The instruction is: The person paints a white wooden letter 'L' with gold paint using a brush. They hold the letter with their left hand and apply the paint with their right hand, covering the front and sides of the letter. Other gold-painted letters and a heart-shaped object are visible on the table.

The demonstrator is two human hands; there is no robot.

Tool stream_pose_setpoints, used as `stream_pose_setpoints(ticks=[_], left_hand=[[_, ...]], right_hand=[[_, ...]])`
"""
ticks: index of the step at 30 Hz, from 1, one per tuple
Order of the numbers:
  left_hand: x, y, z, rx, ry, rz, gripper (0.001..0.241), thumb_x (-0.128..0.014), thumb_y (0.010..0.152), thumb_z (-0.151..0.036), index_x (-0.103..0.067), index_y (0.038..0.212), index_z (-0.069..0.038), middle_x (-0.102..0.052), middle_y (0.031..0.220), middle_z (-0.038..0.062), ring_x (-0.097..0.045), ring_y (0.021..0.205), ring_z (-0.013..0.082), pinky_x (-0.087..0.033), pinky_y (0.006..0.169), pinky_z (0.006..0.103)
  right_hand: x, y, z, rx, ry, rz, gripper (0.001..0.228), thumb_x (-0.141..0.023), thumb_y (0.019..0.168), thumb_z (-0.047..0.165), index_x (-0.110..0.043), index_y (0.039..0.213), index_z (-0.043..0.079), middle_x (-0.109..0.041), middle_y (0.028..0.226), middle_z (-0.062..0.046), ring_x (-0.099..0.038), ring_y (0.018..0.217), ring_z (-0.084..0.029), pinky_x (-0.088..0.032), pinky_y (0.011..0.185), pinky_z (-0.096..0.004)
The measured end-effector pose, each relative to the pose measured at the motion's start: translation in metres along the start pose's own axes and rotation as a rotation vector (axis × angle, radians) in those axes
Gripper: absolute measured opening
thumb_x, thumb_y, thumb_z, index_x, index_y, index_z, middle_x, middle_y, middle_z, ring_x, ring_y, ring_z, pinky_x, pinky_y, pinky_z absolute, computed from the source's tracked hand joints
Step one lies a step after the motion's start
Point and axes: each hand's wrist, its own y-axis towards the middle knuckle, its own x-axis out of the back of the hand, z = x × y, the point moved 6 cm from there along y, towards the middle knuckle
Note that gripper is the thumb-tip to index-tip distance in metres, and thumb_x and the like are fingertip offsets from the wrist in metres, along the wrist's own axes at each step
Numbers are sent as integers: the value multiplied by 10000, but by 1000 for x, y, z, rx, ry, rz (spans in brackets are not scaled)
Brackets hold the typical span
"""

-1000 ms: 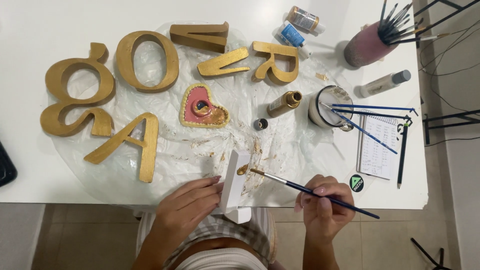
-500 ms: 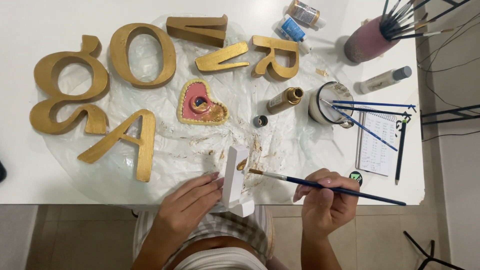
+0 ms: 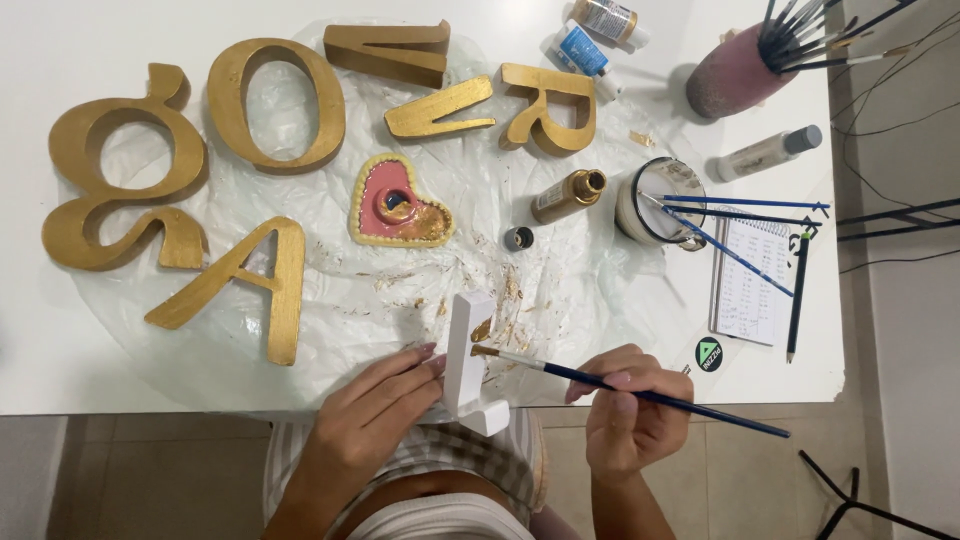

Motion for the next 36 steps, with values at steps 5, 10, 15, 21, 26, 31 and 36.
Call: stream_pose_setpoints(ticks=[5, 10, 15, 21, 26, 31, 36], left_hand=[[2, 2, -1, 9, -2, 6, 187, -819, 932, 44, -773, 1111, 66, -788, 1203, 208, -765, 1169, 381, -663, 1073, 482], [3, 3, -1, 19, -7, 9, 178, -786, 956, 43, -768, 1131, 68, -779, 1224, 200, -756, 1182, 375, -656, 1088, 479], [2, 3, -1, 28, -10, 35, 193, -785, 958, 31, -771, 1146, 71, -774, 1251, 211, -748, 1212, 395, -653, 1089, 478], [2, 4, -1, 42, -20, 40, 215, -809, 937, 46, -773, 1148, 69, -779, 1241, 203, -749, 1214, 389, -654, 1089, 474], [1, 3, 0, 49, -32, 45, 220, -813, 934, 40, -770, 1149, 66, -778, 1250, 205, -747, 1221, 397, -656, 1083, 484], [2, 4, -1, 44, -45, 41, 189, -766, 965, 46, -764, 1151, 77, -773, 1253, 212, -744, 1223, 405, -652, 1089, 491], [0, 2, 0, 74, -43, 61, 241, -809, 938, 27, -770, 1174, 59, -778, 1264, 195, -742, 1236, 390, -642, 1103, 493]], right_hand=[[5, -5, -1, 8, 10, -45, 99, -525, 1130, 165, -537, 1068, 89, -553, 712, -93, -568, 520, -189, -515, 468, -245], [7, -10, -6, -20, 24, -56, 109, -541, 1129, 169, -542, 1061, 83, -569, 827, -73, -584, 569, -194, -526, 429, -255], [8, -17, -6, 6, 51, -19, 65, -524, 1093, 84, -552, 1036, 68, -572, 756, -108, -591, 553, -209, -548, 471, -263], [5, -14, -1, 37, 93, 26, 61, -518, 1104, 85, -555, 1057, 71, -599, 802, -84, -598, 569, -175, -559, 488, -254], [11, -13, -6, -35, 148, -5, 69, -532, 1111, 98, -567, 1061, 65, -573, 803, -88, -571, 628, -186, -541, 453, -249], [13, -16, -8, -12, 119, 9, 60, -522, 1096, 49, -576, 1076, 65, -613, 829, -80, -618, 619, -182, -576, 500, -246], [11, -19, -9, 15, 164, 60, 87, -494, 1086, 22, -579, 1083, 38, -615, 840, -114, -616, 623, -201, -574, 484, -257]])
